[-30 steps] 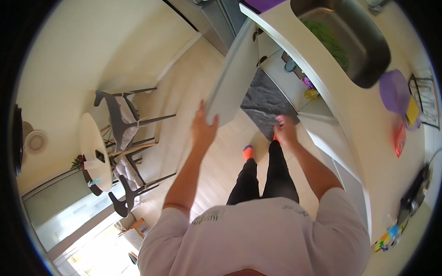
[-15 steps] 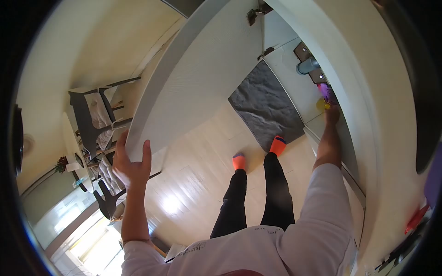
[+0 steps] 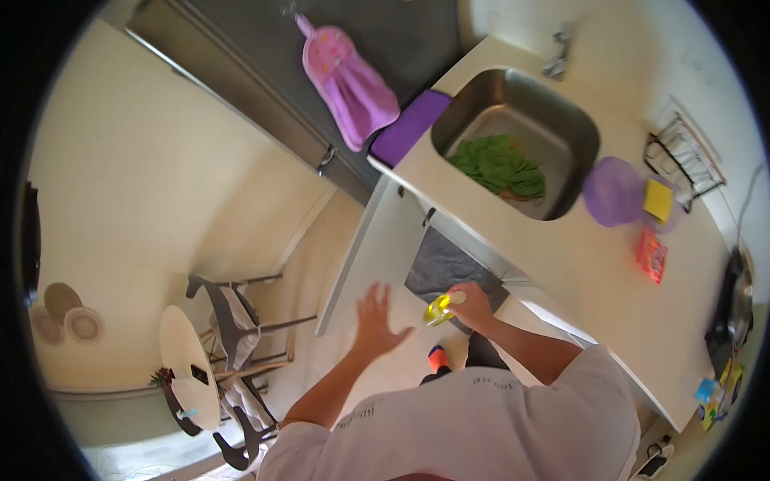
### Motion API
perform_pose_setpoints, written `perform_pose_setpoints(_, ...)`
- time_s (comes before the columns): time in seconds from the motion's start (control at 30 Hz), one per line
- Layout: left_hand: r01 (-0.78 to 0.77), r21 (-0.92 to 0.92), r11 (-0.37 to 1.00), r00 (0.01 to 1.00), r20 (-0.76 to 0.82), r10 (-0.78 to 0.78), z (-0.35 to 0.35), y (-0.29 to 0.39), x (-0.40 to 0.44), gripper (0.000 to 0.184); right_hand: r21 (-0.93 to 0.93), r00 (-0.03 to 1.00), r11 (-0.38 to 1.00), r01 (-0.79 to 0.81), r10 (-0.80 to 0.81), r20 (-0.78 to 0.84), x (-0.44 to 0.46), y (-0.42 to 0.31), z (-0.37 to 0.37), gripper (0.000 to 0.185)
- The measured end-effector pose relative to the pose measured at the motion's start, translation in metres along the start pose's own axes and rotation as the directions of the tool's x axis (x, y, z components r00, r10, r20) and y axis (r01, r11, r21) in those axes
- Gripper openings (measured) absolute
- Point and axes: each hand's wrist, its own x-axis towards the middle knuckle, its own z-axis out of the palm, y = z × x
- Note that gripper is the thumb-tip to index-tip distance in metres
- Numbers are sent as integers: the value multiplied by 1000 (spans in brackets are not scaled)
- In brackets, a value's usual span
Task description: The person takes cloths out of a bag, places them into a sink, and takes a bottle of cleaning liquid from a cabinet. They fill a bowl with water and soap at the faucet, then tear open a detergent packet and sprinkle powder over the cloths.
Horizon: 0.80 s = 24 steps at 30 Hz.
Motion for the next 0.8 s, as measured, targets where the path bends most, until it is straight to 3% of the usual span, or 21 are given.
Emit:
perform_pose_setpoints(0.13, -218, -384, 897, 962, 68, 263, -54, 118, 30, 93, 369, 987, 925, -90, 34, 155, -29, -148, -132, 39)
perform_pose_setpoints(0.17, -235, -398, 887, 957, 63, 282, -68, 139, 39, 90, 452, 981, 883, -128, 46, 187, -31, -162, -156, 41)
perform_pose_setpoints(0.23, -256, -429, 866, 951, 48, 305, -91, 177, 59, 83, 574, 987, 815, 73, -143, 78, -31, -160, -191, 61)
perform_pose_setpoints(0.3, -271, -618, 739, 957, -86, 279, -106, 209, 79, 75, 352, 930, 861, 366, -347, -119, -33, -180, -233, 73)
perform_pose_setpoints(0.37, -301, -780, 549, 944, -163, 286, -111, 231, 102, 67, 212, 887, 863, 459, -431, -166, -38, -185, -246, 83)
perform_pose_setpoints(0.43, -328, -898, 293, 908, -214, 361, -108, 259, 131, 60, 197, 913, 893, 405, -386, -132, -36, -185, -253, 90)
perform_pose_setpoints(0.53, -666, -595, 450, 721, -358, 593, -100, 284, 178, 51, 293, 900, 933, 208, -65, -432, -24, -176, -264, 89)
perform_pose_setpoints(0.57, -761, -511, 399, 613, -369, 698, -96, 285, 203, 48, 363, 897, 904, 226, -47, -440, -18, -177, -270, 86)
perform_pose_setpoints(0.67, -567, -714, 410, 685, -133, 716, -148, 300, 235, 42, 196, 953, 979, 62, 0, -302, -14, -162, -296, 80)
perform_pose_setpoints(0.7, -655, -644, 395, 613, -148, 776, -158, 304, 247, 36, 226, 961, 974, 33, 31, -274, -11, -162, -304, 78)
perform_pose_setpoints(0.8, -941, -328, 83, 178, -271, 946, -168, 322, 277, 32, 259, 965, 963, -77, 137, -223, -11, -171, -319, 74)
